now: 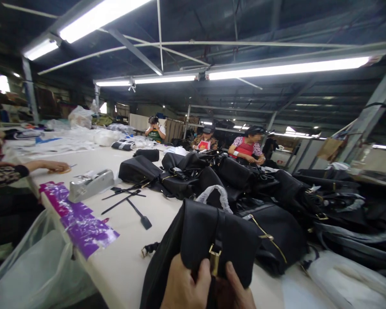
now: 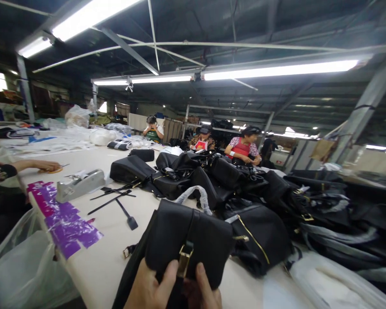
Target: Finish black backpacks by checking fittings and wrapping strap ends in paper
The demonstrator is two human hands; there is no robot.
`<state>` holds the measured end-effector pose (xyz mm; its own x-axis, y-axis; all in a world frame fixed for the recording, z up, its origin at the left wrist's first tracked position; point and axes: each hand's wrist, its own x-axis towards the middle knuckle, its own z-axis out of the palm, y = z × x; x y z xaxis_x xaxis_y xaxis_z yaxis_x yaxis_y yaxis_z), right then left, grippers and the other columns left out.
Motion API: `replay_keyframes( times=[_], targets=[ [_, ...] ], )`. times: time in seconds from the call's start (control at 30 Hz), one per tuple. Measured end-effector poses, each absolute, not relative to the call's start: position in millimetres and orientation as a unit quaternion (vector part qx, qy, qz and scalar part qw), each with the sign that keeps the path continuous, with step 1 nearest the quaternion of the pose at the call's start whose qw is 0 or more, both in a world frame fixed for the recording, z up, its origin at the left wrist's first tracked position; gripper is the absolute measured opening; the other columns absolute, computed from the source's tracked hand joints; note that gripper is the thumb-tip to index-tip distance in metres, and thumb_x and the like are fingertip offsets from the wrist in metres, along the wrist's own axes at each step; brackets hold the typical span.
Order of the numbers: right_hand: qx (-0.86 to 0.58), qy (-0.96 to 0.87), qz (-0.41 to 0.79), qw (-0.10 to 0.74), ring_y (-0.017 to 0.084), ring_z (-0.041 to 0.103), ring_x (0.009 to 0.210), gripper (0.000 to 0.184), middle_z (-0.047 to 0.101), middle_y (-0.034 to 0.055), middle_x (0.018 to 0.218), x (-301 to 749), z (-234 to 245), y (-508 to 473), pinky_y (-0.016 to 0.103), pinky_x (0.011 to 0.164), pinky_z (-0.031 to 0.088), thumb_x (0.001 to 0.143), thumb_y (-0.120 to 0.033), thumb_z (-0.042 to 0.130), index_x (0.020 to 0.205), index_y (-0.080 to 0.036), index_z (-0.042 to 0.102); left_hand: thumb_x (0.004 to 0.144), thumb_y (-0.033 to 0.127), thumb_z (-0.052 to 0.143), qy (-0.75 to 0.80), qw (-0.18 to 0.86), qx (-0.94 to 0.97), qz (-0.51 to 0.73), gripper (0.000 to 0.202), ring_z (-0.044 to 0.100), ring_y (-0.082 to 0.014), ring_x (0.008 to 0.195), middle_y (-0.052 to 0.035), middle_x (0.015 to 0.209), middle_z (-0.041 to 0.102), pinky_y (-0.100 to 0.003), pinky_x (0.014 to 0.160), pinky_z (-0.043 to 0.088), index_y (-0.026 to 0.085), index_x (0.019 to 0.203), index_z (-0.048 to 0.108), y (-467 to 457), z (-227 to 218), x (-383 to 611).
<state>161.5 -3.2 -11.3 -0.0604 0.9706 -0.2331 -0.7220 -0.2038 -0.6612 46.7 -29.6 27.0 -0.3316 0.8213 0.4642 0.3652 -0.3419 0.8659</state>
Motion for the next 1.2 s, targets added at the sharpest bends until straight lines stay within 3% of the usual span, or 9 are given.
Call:
replay_keyframes(
  times=[0.2, 0.3, 0.53, 0.67, 0.83, 1.03, 1.2],
  targets=[
    [-0.323, -0.242, 0.726, 0.557, 0.027, 0.068, 0.053, 0.044, 0.068, 0.0095, 0.053, 147, 26, -27, 0.036, 0.054, 0.055, 0.065, -0.054, 0.081, 0.072, -0.011, 0.072, 0.079, 0.039, 0.059, 0.495, 0.467, 0.469, 0.563, 0.034, 0.063, -0.0204, 0.054, -0.0080, 0.055, 0.067, -0.029, 0.057, 0.052, 0.014, 0.057, 0.067, -40, 53, 24],
    [-0.305, -0.252, 0.757, 0.520, 0.028, 0.069, 0.057, 0.049, 0.068, 0.0122, 0.056, 149, 34, -32, 0.037, 0.054, 0.055, 0.067, -0.058, 0.077, 0.072, -0.010, 0.072, 0.073, 0.039, 0.064, 0.435, 0.566, 0.412, 0.566, 0.034, 0.058, -0.0167, 0.044, -0.0061, 0.049, 0.063, -0.027, 0.047, 0.049, 0.013, 0.052, 0.064, -44, 64, 22],
    [-0.358, -0.242, 0.701, 0.567, 0.025, 0.066, 0.050, 0.045, 0.070, 0.0108, 0.058, 150, 33, -40, 0.035, 0.053, 0.053, 0.064, -0.055, 0.082, 0.071, -0.012, 0.070, 0.073, 0.038, 0.066, 0.422, 0.588, 0.410, 0.555, 0.031, 0.060, -0.0174, 0.050, -0.0052, 0.051, 0.063, -0.028, 0.052, 0.051, 0.012, 0.056, 0.066, -50, 66, 20],
    [-0.394, -0.243, 0.649, 0.604, 0.028, 0.068, 0.055, 0.047, 0.071, 0.0109, 0.059, 147, 28, -43, 0.036, 0.054, 0.054, 0.061, -0.057, 0.084, 0.072, -0.013, 0.072, 0.070, 0.038, 0.071, 0.396, 0.595, 0.441, 0.543, 0.025, 0.064, -0.0205, 0.063, -0.0063, 0.065, 0.069, -0.030, 0.061, 0.053, 0.013, 0.075, 0.073, -52, 61, 14],
    [-0.418, -0.242, 0.626, 0.612, 0.030, 0.070, 0.061, 0.045, 0.070, 0.0088, 0.056, 146, 29, -47, 0.038, 0.057, 0.056, 0.060, -0.058, 0.083, 0.068, -0.015, 0.070, 0.070, 0.039, 0.071, 0.378, 0.620, 0.458, 0.513, 0.037, 0.064, -0.0216, 0.066, -0.0076, 0.071, 0.071, -0.031, 0.063, 0.052, 0.013, 0.096, 0.074, -56, 60, 8],
    [-0.446, -0.276, 0.590, 0.613, 0.025, 0.066, 0.051, 0.048, 0.070, 0.0085, 0.056, 148, 30, -51, 0.035, 0.053, 0.054, 0.060, -0.062, 0.081, 0.064, -0.015, 0.069, 0.069, 0.041, 0.071, 0.380, 0.644, 0.451, 0.487, 0.044, 0.066, -0.0244, 0.071, -0.0111, 0.079, 0.074, -0.035, 0.069, 0.054, 0.010, 0.101, 0.074, -55, 59, 10],
    [-0.494, -0.297, 0.560, 0.595, 0.025, 0.066, 0.051, 0.046, 0.070, 0.0063, 0.054, 155, 24, -53, 0.033, 0.052, 0.053, 0.063, -0.061, 0.079, 0.066, -0.016, 0.071, 0.068, 0.038, 0.071, 0.395, 0.633, 0.428, 0.510, 0.039, 0.068, -0.0292, 0.082, -0.0105, 0.078, 0.075, -0.038, 0.075, 0.055, 0.012, 0.097, 0.075, -56, 59, 17]
  ],
)
